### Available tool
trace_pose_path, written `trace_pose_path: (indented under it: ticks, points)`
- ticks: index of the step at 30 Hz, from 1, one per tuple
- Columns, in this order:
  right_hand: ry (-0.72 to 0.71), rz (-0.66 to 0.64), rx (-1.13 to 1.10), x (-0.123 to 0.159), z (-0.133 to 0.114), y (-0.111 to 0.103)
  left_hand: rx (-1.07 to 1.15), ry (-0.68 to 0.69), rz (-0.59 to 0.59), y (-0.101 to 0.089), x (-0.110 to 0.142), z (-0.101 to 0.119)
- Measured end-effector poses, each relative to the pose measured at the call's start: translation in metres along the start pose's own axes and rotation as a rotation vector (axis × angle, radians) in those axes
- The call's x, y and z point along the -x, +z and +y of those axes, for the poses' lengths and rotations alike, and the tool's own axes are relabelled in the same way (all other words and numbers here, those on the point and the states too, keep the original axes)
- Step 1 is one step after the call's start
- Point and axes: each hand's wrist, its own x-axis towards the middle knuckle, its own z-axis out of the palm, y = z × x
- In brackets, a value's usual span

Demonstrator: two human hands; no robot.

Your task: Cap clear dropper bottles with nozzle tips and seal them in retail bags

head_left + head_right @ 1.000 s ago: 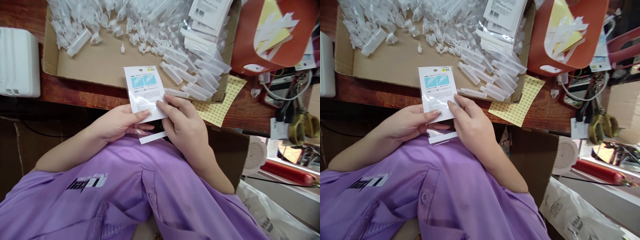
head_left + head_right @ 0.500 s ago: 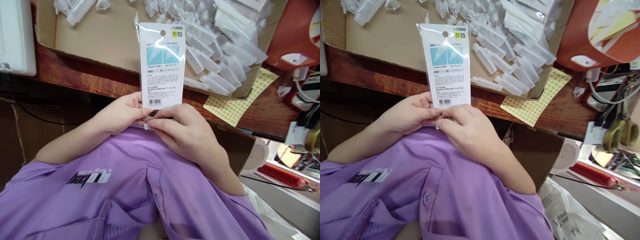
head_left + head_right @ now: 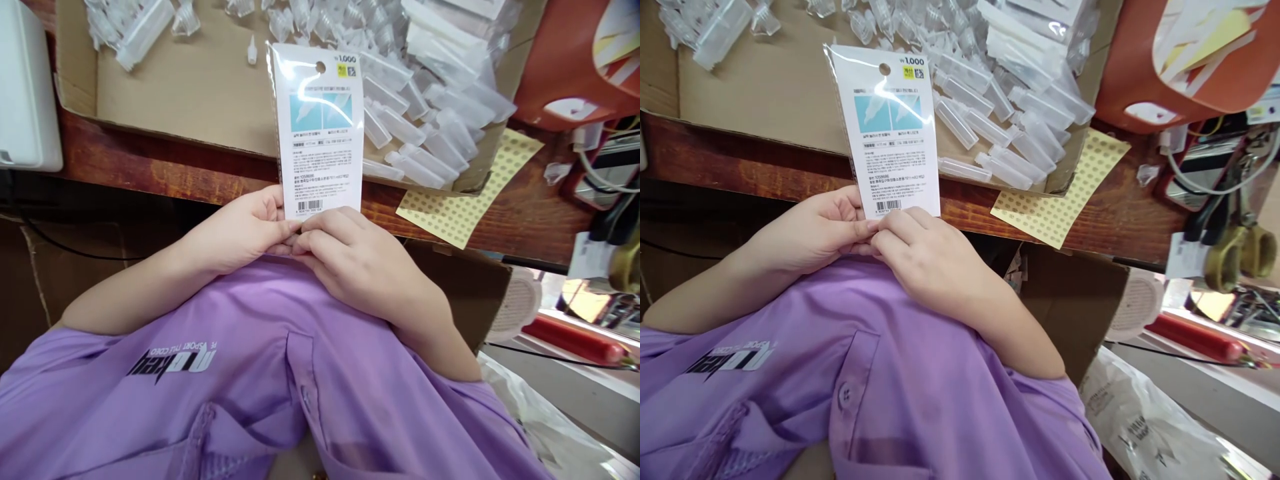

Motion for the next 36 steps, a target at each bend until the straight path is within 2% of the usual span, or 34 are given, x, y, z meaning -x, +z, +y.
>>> trace_pose_path:
  ticks: [3,6,7,9,11,12,14,16,17,20,21,24,27,30,33,36]
  points:
    - [-0.045,0.021,-0.106,0.005,0.005,-0.009,-0.006,-0.009,0.032,0.001,-0.002,0.004]
    - [-0.026,0.070,-0.374,0.024,0.020,-0.022,-0.050,-0.027,0.067,-0.004,-0.002,0.011]
    - [0.008,0.133,-0.469,0.033,0.029,-0.026,-0.060,-0.047,0.061,-0.006,-0.001,0.013]
    - [0.129,0.367,-0.614,0.055,0.048,-0.030,-0.062,-0.095,0.031,-0.013,0.000,0.018]
    - [0.326,0.630,-0.676,0.075,0.070,-0.032,-0.051,-0.124,0.027,-0.018,0.000,0.021]
    - [0.430,0.722,-0.691,0.083,0.081,-0.034,-0.048,-0.131,0.033,-0.019,0.000,0.023]
    - [0.587,0.848,-0.670,0.092,0.104,-0.041,-0.051,-0.147,0.045,-0.020,0.000,0.025]
    - [0.693,0.910,-0.548,0.092,0.128,-0.055,-0.064,-0.150,0.072,-0.019,-0.001,0.026]
    - [0.749,0.907,-0.435,0.088,0.142,-0.065,-0.080,-0.149,0.093,-0.018,-0.001,0.027]
    - [0.976,0.711,-0.040,0.071,0.186,-0.100,-0.140,-0.143,0.168,-0.012,-0.003,0.029]
    - [1.004,0.685,0.036,0.064,0.201,-0.112,-0.155,-0.143,0.183,-0.010,-0.004,0.030]
    - [1.047,0.592,0.110,0.048,0.244,-0.141,-0.166,-0.127,0.200,-0.005,-0.006,0.030]
    - [1.027,0.406,0.056,0.038,0.277,-0.156,-0.179,-0.114,0.198,-0.002,-0.005,0.030]
    - [0.987,0.290,0.002,0.034,0.294,-0.158,-0.208,-0.100,0.197,-0.003,-0.004,0.030]
    - [0.977,0.291,0.020,0.035,0.296,-0.157,-0.228,-0.069,0.210,-0.003,-0.003,0.030]
    - [1.010,0.342,0.132,0.036,0.289,-0.156,-0.232,-0.045,0.239,-0.001,-0.005,0.030]
